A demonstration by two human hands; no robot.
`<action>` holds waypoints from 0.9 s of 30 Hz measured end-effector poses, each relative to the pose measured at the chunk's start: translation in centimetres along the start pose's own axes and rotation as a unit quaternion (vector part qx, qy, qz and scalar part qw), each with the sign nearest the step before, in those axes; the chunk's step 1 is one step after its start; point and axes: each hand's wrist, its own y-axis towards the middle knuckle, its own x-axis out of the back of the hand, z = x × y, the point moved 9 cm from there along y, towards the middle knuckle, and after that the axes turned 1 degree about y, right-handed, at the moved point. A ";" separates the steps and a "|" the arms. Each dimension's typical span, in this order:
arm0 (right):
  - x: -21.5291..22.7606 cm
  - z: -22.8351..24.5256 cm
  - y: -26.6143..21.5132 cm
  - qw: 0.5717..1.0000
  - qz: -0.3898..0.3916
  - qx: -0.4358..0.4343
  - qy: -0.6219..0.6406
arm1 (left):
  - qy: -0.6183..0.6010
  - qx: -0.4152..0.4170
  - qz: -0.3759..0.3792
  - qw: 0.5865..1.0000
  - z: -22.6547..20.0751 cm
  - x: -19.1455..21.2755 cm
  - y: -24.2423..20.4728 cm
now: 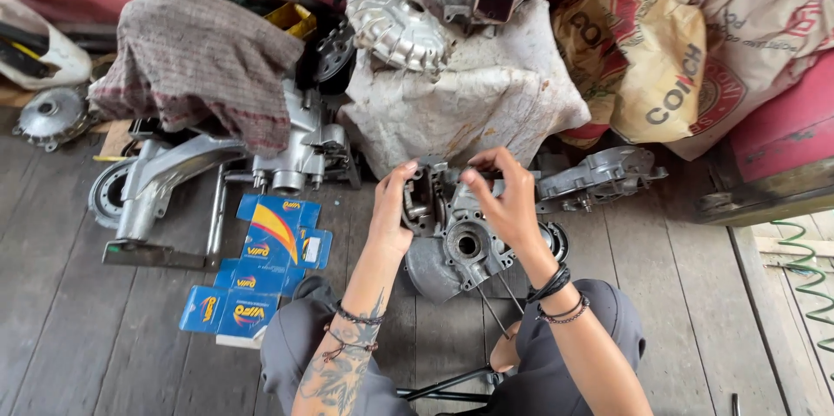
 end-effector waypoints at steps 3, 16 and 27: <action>0.1 1.2 0.1 0.999 0.003 -0.012 0.030 | 0.011 0.008 0.017 1.000 -0.1 -0.3 -0.4; -0.3 2.4 0.3 0.996 0.051 0.059 -0.039 | 0.071 -0.094 0.053 0.992 -2.8 -1.9 -3.0; -0.5 1.5 0.3 0.996 0.049 0.061 -0.052 | 0.125 -0.180 0.078 0.973 -5.4 -3.4 -5.1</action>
